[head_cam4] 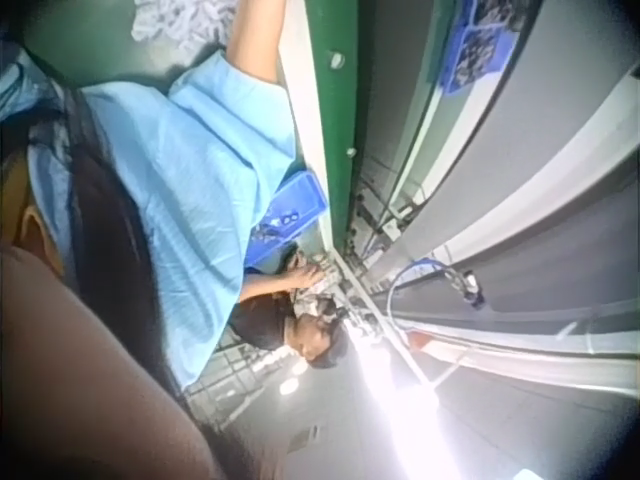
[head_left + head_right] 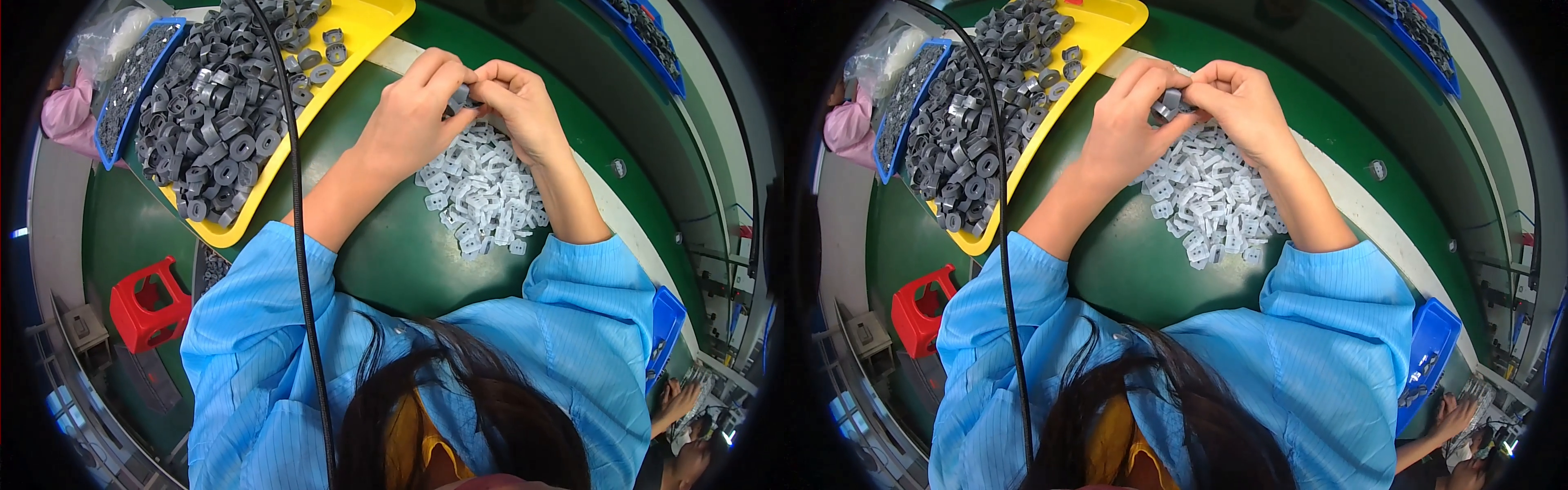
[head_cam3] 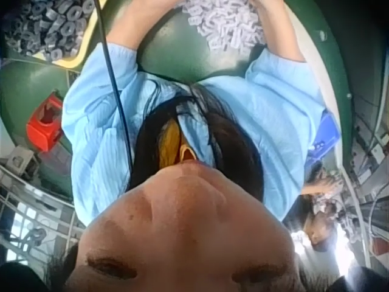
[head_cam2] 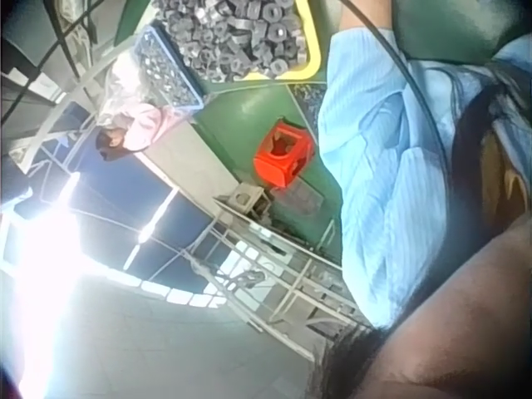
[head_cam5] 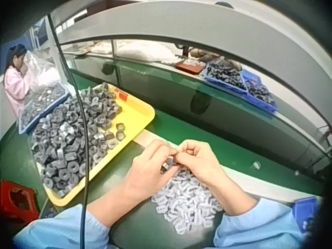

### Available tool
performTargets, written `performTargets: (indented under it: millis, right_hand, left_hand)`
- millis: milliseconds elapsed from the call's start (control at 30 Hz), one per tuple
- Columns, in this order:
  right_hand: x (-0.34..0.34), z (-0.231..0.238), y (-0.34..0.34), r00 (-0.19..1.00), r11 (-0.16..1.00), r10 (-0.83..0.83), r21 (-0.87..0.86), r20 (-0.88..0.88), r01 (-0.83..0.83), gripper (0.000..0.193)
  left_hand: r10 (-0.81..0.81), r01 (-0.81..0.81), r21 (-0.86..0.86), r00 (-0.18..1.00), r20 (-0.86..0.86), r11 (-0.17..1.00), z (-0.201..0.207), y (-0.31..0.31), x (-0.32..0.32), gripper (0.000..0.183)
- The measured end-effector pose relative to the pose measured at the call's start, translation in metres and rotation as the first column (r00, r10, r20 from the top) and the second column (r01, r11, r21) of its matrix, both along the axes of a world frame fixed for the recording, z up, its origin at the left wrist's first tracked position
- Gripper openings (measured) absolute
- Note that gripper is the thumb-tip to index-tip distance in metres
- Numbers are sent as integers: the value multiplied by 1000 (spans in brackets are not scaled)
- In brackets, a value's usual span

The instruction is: The person assembles or sorts small plastic components by hand at an industrial workbench, placing them into a plastic tray.

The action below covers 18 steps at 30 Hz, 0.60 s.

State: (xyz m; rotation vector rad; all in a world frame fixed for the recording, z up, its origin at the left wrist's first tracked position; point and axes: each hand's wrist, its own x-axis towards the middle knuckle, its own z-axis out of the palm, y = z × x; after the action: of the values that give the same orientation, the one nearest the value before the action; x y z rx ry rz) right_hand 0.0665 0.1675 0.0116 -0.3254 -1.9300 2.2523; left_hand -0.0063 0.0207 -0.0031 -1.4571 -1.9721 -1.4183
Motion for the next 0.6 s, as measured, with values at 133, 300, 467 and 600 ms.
performTargets:
  millis: [133, 300, 467, 600]
  right_hand:
    - [0, 3, 7, 998, 998, 52, 20, 41, -53, 10]
    - [0, 7, 7, 990, 995, 93, 23, 104, -96, 8]
    - [2, 3, 7, 995, 992, 79, 91, 62, -85, 10]
    - [6, 8, 18, 982, 990, 144, -20, 121, -143, 17]
  left_hand:
    - [-72, 72, -12, 997, -6, 997, 1, -4, -10, 34]
    - [-67, 66, -39, 998, -10, 997, 2, -3, -5, 34]
    - [-31, 31, -14, 999, 39, 999, 1, -2, 0, 33]
    - [-88, 91, -24, 991, 102, 996, 5, -4, -3, 32]
